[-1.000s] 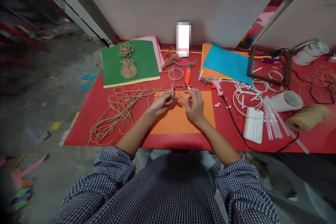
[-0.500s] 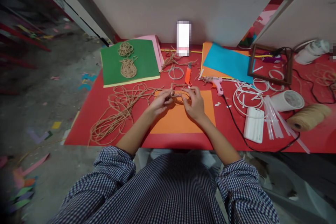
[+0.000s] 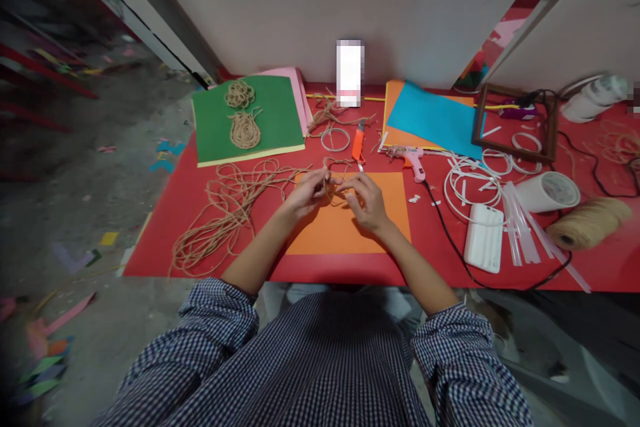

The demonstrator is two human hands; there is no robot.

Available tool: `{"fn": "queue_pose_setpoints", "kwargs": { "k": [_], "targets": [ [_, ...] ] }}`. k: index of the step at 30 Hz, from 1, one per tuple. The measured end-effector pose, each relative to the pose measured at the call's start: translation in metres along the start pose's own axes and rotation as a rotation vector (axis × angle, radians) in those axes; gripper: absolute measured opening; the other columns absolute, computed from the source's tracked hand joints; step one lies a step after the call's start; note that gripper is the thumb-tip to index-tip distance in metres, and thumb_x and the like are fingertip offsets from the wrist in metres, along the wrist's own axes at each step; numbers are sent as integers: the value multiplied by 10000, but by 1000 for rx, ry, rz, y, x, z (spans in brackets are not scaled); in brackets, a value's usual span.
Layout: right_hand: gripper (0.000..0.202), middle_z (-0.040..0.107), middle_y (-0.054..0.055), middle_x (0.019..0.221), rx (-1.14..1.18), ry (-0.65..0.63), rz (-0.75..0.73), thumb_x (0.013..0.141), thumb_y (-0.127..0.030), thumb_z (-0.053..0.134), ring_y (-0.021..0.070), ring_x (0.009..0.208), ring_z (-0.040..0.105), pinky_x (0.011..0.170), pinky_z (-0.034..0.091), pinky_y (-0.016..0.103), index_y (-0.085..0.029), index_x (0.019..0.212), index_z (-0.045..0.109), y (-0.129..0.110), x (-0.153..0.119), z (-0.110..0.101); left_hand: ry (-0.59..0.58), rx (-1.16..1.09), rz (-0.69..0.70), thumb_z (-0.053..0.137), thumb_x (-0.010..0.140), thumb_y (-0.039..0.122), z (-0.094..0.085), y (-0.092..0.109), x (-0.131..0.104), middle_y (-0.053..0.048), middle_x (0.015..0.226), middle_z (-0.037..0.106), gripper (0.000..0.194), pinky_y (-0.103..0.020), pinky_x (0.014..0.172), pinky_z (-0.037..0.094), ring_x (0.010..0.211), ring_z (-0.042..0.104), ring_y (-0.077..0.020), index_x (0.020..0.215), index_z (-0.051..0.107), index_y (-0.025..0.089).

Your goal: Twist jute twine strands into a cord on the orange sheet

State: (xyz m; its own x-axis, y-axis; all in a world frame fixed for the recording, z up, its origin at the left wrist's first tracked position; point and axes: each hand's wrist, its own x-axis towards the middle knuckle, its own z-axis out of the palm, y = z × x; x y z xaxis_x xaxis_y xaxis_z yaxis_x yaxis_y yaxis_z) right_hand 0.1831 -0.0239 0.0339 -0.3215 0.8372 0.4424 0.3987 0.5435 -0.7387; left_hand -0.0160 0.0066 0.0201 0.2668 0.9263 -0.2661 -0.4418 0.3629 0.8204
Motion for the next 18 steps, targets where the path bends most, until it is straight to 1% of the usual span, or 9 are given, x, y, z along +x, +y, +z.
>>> {"fn": "queue_pose_setpoints", "kwargs": {
  "k": [2, 3, 5, 6, 8, 10, 12, 14, 18],
  "targets": [
    [410, 637, 107, 1141, 65, 58, 115, 1067, -564, 415, 259, 1028, 629, 857, 553, 412, -245, 1155, 656, 2, 1, 4, -19, 74, 34, 676, 958, 533, 1, -1, -1, -13, 691, 687, 397, -186, 422, 210, 403, 246, -27, 833, 544, 180],
    [388, 631, 105, 1190, 123, 79, 188, 1051, -565, 462, 235, 977, 638, 799, 560, 379, -248, 1210, 621, 4, 1, 7, -38, 125, 52, 673, 956, 554, 2, -2, -1, -3, 651, 659, 408, -191, 433, 238, 411, 281, -40, 841, 556, 181],
    [405, 616, 86, 1268, 290, 71, 329, 1011, -564, 547, 167, 806, 634, 657, 542, 310, -273, 1292, 540, 8, 2, 12, -85, 261, 93, 658, 958, 586, 4, -4, -2, 20, 572, 582, 426, -205, 467, 295, 439, 361, -70, 847, 576, 182],
    [419, 625, 69, 1258, 377, 38, 383, 1001, -569, 556, 137, 716, 612, 596, 518, 285, -286, 1308, 510, 10, 2, 14, -109, 338, 114, 644, 964, 594, 5, -5, -3, 29, 546, 542, 435, -213, 486, 316, 458, 392, -84, 839, 581, 183],
    [398, 668, 20, 1086, 475, -36, 452, 1012, -584, 520, 116, 594, 560, 531, 471, 261, -293, 1281, 497, 13, 2, 16, -153, 489, 167, 605, 985, 589, 6, -6, -4, 29, 555, 510, 446, -228, 527, 345, 504, 435, -101, 811, 589, 178],
    [369, 637, -30, 824, 399, -77, 456, 1024, -593, 503, 129, 556, 530, 536, 436, 257, -272, 1203, 539, 14, 1, 15, -164, 629, 229, 573, 1004, 555, 7, -6, -4, 9, 623, 545, 439, -239, 574, 363, 567, 470, -111, 792, 600, 172],
    [359, 583, -44, 686, 224, -83, 418, 1022, -594, 528, 145, 572, 525, 575, 414, 264, -251, 1104, 593, 14, 1, 12, -161, 752, 276, 552, 1016, 508, 6, -5, -5, -9, 690, 583, 412, -248, 621, 375, 633, 504, -125, 793, 614, 168],
    [367, 599, -29, 680, 96, -74, 385, 1020, -594, 543, 155, 603, 538, 603, 394, 272, -238, 1028, 631, 13, 1, 8, -171, 832, 299, 518, 1030, 475, 5, -5, -5, -13, 712, 591, 395, -257, 654, 379, 666, 518, -137, 797, 615, 171],
    [375, 634, -8, 715, 68, -65, 375, 1043, -560, 511, 162, 623, 550, 621, 374, 282, -228, 940, 650, 14, 4, 2, -236, 888, 332, 453, 1057, 452, 3, -4, -5, -26, 763, 612, 396, -274, 716, 394, 720, 543, -152, 822, 615, 177]
  ]
}}
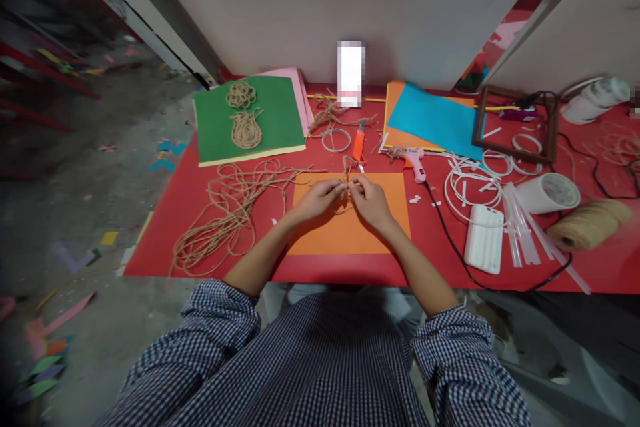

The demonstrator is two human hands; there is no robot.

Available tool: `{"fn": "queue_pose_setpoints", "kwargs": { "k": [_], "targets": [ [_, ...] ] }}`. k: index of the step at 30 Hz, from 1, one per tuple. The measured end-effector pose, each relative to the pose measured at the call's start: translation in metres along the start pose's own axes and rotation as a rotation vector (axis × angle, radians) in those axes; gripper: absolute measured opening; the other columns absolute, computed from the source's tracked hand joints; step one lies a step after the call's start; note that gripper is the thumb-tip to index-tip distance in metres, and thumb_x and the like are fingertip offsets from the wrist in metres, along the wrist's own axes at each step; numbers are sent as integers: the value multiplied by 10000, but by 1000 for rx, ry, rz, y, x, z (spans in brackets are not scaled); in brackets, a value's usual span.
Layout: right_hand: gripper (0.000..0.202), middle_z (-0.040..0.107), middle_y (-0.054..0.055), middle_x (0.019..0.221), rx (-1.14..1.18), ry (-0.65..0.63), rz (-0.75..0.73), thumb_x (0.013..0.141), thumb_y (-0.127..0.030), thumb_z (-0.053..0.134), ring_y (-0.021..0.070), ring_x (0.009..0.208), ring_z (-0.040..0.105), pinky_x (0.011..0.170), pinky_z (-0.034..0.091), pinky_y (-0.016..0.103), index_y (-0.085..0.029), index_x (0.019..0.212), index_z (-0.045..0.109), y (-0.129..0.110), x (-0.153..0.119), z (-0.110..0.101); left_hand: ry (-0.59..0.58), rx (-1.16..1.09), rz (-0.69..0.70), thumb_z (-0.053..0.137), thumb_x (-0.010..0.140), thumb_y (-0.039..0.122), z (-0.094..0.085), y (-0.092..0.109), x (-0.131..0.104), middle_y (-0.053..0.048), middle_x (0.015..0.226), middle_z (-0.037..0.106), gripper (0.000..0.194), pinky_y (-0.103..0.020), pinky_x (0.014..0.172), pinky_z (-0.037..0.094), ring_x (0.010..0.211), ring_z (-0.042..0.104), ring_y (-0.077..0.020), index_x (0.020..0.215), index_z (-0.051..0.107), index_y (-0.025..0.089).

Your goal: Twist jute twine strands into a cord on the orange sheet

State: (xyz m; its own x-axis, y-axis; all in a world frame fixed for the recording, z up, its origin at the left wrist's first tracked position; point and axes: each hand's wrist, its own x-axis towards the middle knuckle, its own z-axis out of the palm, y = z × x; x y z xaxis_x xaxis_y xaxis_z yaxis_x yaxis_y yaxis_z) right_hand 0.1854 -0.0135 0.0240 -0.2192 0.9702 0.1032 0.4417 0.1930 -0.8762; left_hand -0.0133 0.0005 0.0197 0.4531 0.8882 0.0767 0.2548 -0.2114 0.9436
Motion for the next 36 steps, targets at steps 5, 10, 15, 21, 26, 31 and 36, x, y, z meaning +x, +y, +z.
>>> {"fn": "queue_pose_setpoints", "kwargs": {
  "k": [5, 10, 15, 21, 26, 31, 36],
  "targets": [
    [396, 644, 10, 740, -17, -43, -45, 1056, -500, 491, 172, 684, 566, 680, 398, 292, -206, 846, 652, 2, 3, -3, -25, 11, -4, 436, 1061, 452, -1, -3, 0, -29, 754, 622, 401, -281, 714, 398, 700, 539, -155, 848, 634, 176],
    [416, 700, 31, 806, 37, -121, -22, 1041, -514, 512, 177, 731, 601, 700, 421, 288, -184, 858, 690, 2, 4, -2, -45, 109, 18, 393, 1078, 420, -1, -6, 0, -48, 818, 681, 411, -290, 764, 436, 762, 598, -167, 879, 651, 170],
    [406, 677, 23, 717, 62, -189, 58, 975, -557, 605, 161, 630, 535, 613, 368, 279, -182, 875, 721, 3, 4, -3, -51, 303, 10, 392, 1080, 377, -2, -9, -1, -62, 861, 713, 375, -301, 779, 453, 788, 629, -182, 916, 659, 171],
    [386, 558, -24, 604, 79, -206, 92, 941, -566, 643, 129, 544, 400, 561, 279, 273, -197, 871, 735, 8, 4, -1, -73, 384, 24, 406, 1076, 338, -4, -7, -1, -62, 854, 719, 327, -294, 737, 439, 767, 636, -185, 954, 667, 183],
    [373, 432, -49, 531, -78, -151, 43, 960, -536, 641, 121, 524, 344, 563, 235, 279, -192, 861, 745, 4, 2, -4, 3, 395, 43, 406, 1055, 271, -3, 0, -1, -74, 895, 717, 282, -325, 809, 472, 828, 639, -201, 930, 645, 187],
    [313, 634, 24, 642, -454, -11, -142, 1027, -428, 578, 155, 586, 485, 633, 264, 309, -201, 1000, 792, 1, -1, -2, 205, 83, -41, 473, 963, 165, 2, -6, 2, -92, 1091, 730, 205, -325, 878, 507, 954, 664, -189, 1086, 635, 191],
    [391, 763, 113, 832, -629, 53, -306, 1092, -409, 477, 191, 706, 602, 683, 300, 320, -182, 1106, 795, 7, -6, 2, 40, -509, -270, 642, 876, 219, 5, -6, 0, -23, 954, 669, 333, -226, 498, 303, 486, 377, -37, 1207, 607, 200]
  ]
}}
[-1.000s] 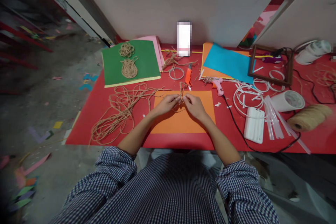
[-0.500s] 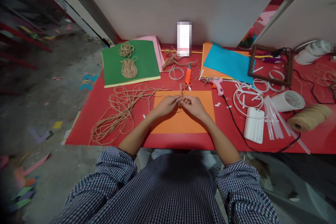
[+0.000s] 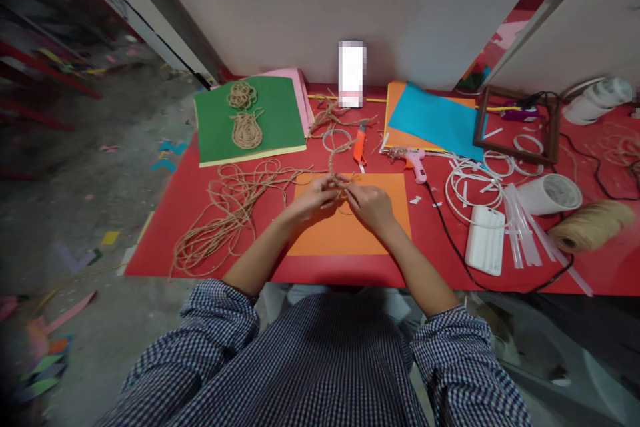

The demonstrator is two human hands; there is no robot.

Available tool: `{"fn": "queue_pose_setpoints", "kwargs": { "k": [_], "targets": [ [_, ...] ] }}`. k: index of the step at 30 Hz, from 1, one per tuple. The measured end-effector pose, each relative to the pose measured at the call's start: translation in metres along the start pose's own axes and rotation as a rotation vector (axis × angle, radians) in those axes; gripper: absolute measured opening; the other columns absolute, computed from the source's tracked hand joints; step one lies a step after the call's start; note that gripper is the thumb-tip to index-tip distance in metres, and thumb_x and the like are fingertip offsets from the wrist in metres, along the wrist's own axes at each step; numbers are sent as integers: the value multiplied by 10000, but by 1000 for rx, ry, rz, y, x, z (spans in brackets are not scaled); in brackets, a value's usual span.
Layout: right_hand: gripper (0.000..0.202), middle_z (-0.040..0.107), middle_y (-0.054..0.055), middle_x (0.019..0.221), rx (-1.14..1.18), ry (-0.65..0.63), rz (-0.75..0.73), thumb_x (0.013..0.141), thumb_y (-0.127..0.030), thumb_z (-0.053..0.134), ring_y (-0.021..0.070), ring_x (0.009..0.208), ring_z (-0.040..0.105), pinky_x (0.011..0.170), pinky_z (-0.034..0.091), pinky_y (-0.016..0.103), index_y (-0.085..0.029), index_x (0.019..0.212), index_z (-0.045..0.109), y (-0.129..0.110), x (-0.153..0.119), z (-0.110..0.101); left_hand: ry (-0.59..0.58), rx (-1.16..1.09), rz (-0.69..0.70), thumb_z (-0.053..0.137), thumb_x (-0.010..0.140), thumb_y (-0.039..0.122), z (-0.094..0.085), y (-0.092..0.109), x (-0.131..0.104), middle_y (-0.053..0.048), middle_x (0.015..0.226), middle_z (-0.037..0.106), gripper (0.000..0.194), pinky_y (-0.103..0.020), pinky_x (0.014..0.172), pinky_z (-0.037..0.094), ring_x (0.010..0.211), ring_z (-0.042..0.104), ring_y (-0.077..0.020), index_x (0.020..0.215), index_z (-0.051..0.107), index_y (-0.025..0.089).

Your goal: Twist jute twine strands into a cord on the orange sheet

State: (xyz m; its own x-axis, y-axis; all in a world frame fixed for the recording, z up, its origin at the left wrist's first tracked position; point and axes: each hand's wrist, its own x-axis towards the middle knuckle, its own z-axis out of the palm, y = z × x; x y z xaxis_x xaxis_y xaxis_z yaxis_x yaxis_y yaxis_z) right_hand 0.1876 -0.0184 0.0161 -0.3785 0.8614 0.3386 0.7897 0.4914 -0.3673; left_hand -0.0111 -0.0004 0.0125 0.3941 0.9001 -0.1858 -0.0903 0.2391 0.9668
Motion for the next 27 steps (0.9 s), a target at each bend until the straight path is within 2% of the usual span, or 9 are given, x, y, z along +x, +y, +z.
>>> {"fn": "queue_pose_setpoints", "kwargs": {
  "k": [2, 5, 7, 10, 14, 17, 20, 27],
  "targets": [
    [384, 759, 110, 822, 40, 25, 10, 1087, -411, 489, 191, 712, 607, 692, 316, 315, -180, 1118, 793, 0, -1, 2, -74, -74, -52, 683, 866, 252, 1, 2, -2, 0, 858, 637, 407, -221, 475, 252, 465, 349, -30, 1258, 595, 190],
    [336, 688, 43, 703, 242, 36, 115, 1060, -429, 540, 166, 627, 556, 671, 331, 303, -199, 1085, 784, -4, -1, 4, -114, 36, 9, 645, 916, 300, 4, 5, -4, 3, 761, 630, 362, -226, 537, 353, 537, 506, -87, 1246, 577, 168],
    [313, 569, -15, 600, 451, 41, 229, 1029, -468, 585, 144, 556, 472, 630, 322, 290, -209, 1011, 758, -6, 0, 8, -73, 261, 118, 579, 965, 304, 5, 6, -5, 5, 718, 636, 317, -248, 610, 412, 593, 568, -128, 1253, 575, 171],
    [365, 411, -61, 547, 770, 29, 396, 969, -572, 644, 123, 516, 340, 562, 269, 274, -215, 910, 691, -10, 1, 17, 48, 671, 238, 506, 997, 268, 7, 7, -8, -8, 714, 674, 346, -275, 665, 421, 616, 583, -160, 1320, 587, 173],
    [468, 442, -54, 583, 989, 9, 507, 880, -680, 706, 112, 536, 312, 539, 248, 259, -214, 869, 664, -12, 1, 26, 112, 940, 254, 485, 987, 243, 8, 9, -10, -60, 811, 750, 419, -296, 687, 434, 683, 649, -204, 1388, 578, 164],
    [498, 494, -28, 609, 996, 4, 511, 853, -707, 713, 129, 564, 391, 556, 298, 266, -210, 848, 685, -14, 1, 24, 131, 1014, 250, 478, 974, 227, 8, 8, -10, -61, 812, 755, 426, -303, 680, 438, 674, 655, -216, 1383, 584, 178],
    [491, 540, -1, 635, 906, 21, 482, 871, -684, 698, 149, 601, 444, 585, 335, 282, -194, 853, 736, -16, 2, 19, 164, 1086, 250, 489, 972, 243, 7, 8, -10, -74, 823, 760, 428, -316, 706, 455, 705, 677, -239, 1384, 592, 188],
    [410, 498, -23, 591, 726, 20, 427, 912, -568, 685, 136, 577, 384, 594, 309, 292, -177, 892, 807, -14, 1, 15, 162, 1183, 280, 498, 988, 267, 8, 6, -11, -139, 930, 784, 416, -345, 751, 484, 762, 713, -280, 1385, 591, 183]
  ]
}}
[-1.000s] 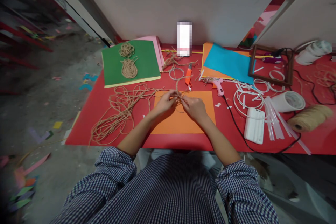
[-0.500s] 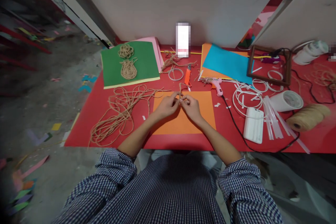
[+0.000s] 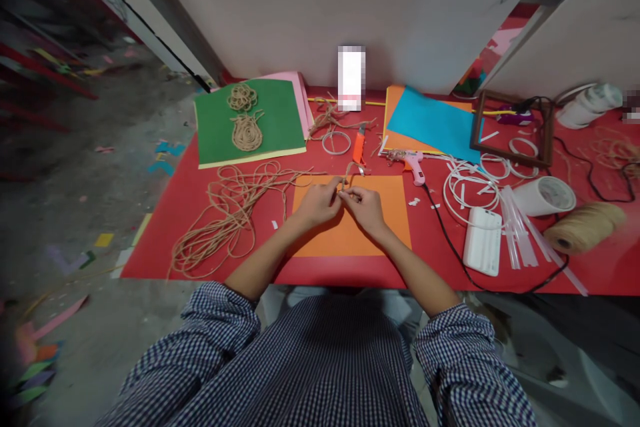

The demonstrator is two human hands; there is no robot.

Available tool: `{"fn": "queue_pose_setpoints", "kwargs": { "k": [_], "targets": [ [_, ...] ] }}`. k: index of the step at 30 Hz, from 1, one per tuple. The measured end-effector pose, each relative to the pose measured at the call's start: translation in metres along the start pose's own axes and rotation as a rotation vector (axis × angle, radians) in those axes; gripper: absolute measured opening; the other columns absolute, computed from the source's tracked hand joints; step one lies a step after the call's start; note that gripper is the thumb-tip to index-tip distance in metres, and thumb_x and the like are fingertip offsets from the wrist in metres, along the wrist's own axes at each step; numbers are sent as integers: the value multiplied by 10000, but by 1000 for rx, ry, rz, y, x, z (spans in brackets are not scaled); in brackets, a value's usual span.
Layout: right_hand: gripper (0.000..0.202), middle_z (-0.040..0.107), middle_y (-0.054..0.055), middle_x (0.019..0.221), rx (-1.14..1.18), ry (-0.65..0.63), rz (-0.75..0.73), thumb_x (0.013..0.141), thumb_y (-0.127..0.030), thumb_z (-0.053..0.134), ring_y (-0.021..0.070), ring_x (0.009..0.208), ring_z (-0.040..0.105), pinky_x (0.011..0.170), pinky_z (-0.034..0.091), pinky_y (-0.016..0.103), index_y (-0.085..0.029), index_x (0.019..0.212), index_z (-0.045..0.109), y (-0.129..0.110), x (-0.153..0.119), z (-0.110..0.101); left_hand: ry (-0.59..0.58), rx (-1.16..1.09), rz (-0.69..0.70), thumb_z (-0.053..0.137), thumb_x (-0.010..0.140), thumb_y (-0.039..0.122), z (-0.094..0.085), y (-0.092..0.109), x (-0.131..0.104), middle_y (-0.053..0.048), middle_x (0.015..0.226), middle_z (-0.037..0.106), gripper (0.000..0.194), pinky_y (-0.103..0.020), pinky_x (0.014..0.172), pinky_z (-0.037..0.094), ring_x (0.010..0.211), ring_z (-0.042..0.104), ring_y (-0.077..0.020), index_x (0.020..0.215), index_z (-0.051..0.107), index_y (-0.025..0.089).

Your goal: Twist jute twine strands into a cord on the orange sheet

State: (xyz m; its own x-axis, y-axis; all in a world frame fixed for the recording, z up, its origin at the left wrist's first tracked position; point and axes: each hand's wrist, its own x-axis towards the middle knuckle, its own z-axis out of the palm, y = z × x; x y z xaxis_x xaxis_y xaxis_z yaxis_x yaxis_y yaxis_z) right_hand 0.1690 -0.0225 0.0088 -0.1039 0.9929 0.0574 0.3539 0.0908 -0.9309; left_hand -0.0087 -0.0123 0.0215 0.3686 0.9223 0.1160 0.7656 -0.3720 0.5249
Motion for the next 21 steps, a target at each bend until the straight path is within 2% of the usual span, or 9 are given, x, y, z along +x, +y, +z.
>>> {"fn": "queue_pose_setpoints", "kwargs": {
  "k": [5, 9, 12, 15, 17, 19, 21],
  "targets": [
    [367, 465, -34, 566, -73, 17, -8, 910, -528, 680, 134, 551, 396, 581, 307, 289, -180, 924, 797, 2, 2, -2, -11, -19, -14, 507, 994, 290, 4, 3, 0, -163, 959, 781, 418, -378, 818, 504, 838, 727, -309, 1386, 596, 173],
    [364, 440, -39, 565, -106, 79, -26, 926, -528, 662, 134, 551, 393, 586, 309, 292, -182, 919, 775, 4, 7, -6, 38, -81, -66, 520, 982, 254, -4, 0, 2, -134, 968, 778, 388, -379, 864, 493, 868, 718, -292, 1348, 639, 198],
    [404, 370, -56, 563, 30, 145, 28, 922, -581, 662, 123, 536, 339, 550, 285, 287, -184, 885, 724, 6, 13, -10, 183, -120, -168, 509, 978, 227, -19, -11, 5, -91, 875, 744, 329, -362, 856, 477, 830, 685, -255, 1252, 689, 203],
    [423, 352, -71, 551, 177, 168, 104, 903, -623, 676, 113, 497, 312, 496, 255, 280, -201, 891, 668, 6, 17, -14, 378, -278, -249, 456, 1021, 285, -29, -23, 7, -40, 807, 689, 302, -328, 804, 474, 774, 641, -211, 1203, 688, 221],
    [430, 357, -77, 544, 233, 159, 136, 894, -640, 682, 108, 473, 307, 469, 242, 276, -212, 908, 643, 5, 18, -15, 453, -402, -272, 398, 1036, 280, -31, -27, 8, -28, 813, 669, 316, -319, 785, 488, 771, 637, -198, 1204, 661, 230],
    [435, 354, -81, 541, 254, 154, 147, 891, -653, 683, 106, 461, 300, 455, 237, 273, -222, 917, 625, 4, 17, -15, 498, -456, -257, 366, 1020, 219, -30, -27, 9, -46, 913, 687, 324, -338, 852, 517, 882, 661, -207, 1185, 644, 237],
    [436, 357, -81, 545, 262, 146, 150, 892, -659, 683, 106, 459, 303, 451, 237, 270, -230, 917, 614, 4, 16, -14, 553, -402, -234, 375, 983, 156, -28, -25, 8, -78, 1108, 696, 331, -394, 1000, 512, 1109, 642, -236, 1158, 643, 240]
  ]
}}
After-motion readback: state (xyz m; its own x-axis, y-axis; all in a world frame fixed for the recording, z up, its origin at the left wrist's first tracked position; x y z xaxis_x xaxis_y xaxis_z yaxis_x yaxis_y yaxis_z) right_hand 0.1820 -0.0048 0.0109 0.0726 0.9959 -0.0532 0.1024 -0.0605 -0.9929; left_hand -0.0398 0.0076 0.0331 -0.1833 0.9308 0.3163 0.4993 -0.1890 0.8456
